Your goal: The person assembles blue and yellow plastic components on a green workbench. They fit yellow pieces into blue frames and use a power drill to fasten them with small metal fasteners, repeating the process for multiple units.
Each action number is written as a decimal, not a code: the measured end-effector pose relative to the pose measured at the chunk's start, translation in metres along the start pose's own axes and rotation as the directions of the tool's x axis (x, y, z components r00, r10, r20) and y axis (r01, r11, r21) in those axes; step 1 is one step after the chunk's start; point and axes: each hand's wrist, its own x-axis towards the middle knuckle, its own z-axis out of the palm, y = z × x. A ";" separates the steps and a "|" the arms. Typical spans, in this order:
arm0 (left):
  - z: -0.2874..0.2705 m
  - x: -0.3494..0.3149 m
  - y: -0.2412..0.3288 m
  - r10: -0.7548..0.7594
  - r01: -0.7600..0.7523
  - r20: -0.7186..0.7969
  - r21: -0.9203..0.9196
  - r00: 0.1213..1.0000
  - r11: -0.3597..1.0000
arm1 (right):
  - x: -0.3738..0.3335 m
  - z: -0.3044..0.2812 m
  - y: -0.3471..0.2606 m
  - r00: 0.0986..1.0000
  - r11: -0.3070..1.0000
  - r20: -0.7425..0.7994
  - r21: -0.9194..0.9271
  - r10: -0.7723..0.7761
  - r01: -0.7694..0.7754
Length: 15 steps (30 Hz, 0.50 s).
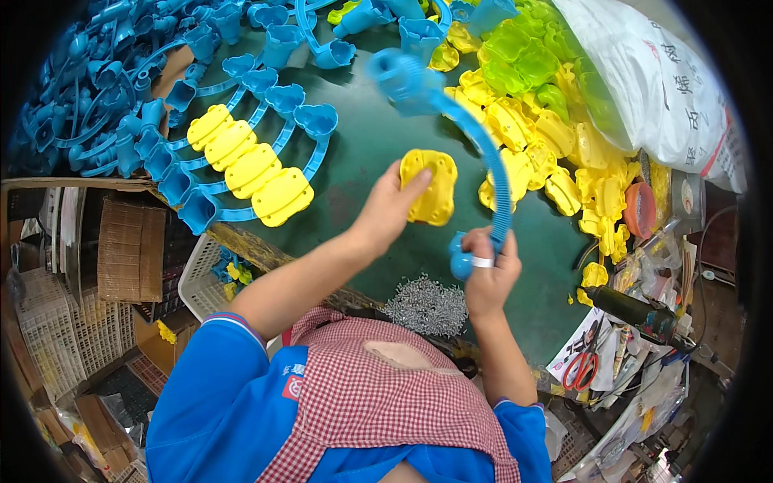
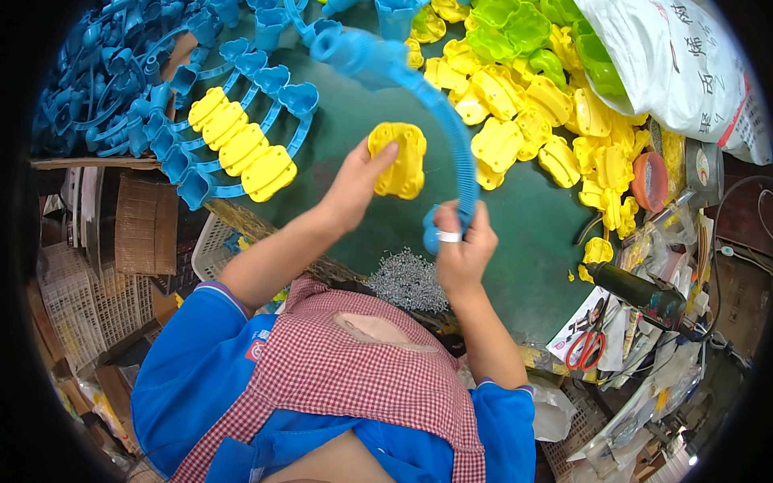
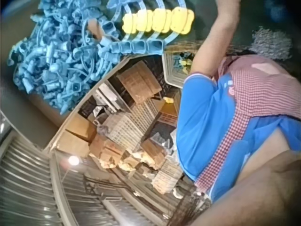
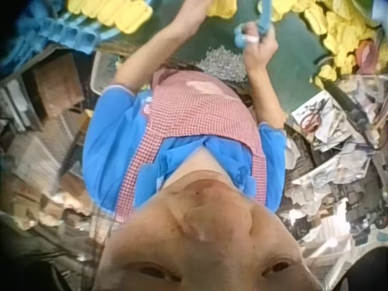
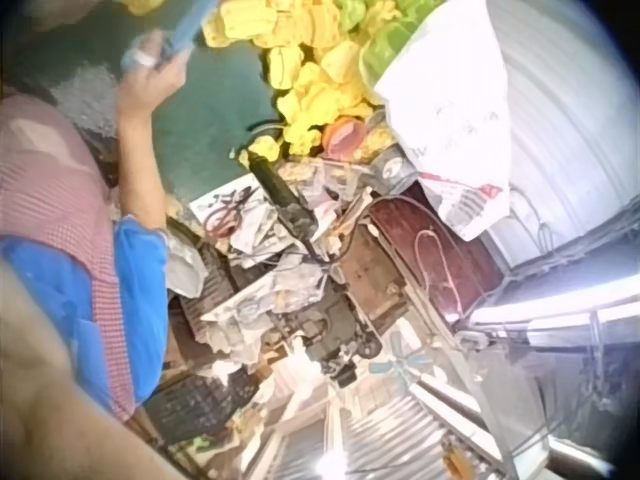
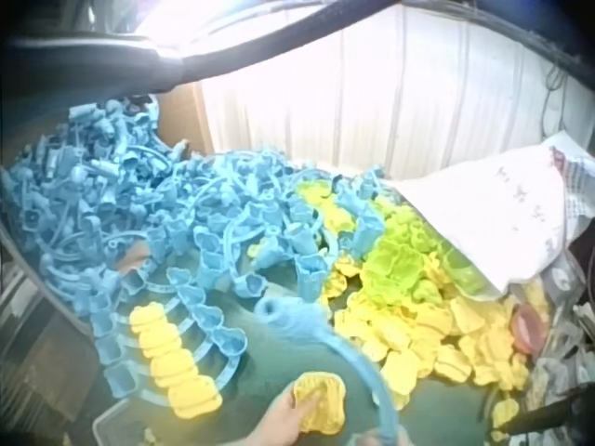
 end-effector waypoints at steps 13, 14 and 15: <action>0.034 -0.043 0.024 0.150 -0.201 -0.173 -0.337 0.974 0.920 | -0.014 0.038 0.001 0.925 0.835 0.179 -0.397 -0.337 0.381; 0.035 -0.046 0.027 0.169 -0.213 -0.178 -0.274 0.970 0.938 | -0.014 0.039 0.001 0.916 0.853 0.190 -0.337 -0.354 0.399; 0.036 -0.051 0.033 0.161 -0.205 -0.142 -0.392 0.977 0.897 | -0.014 0.040 0.000 0.907 0.867 0.200 -0.275 -0.372 0.416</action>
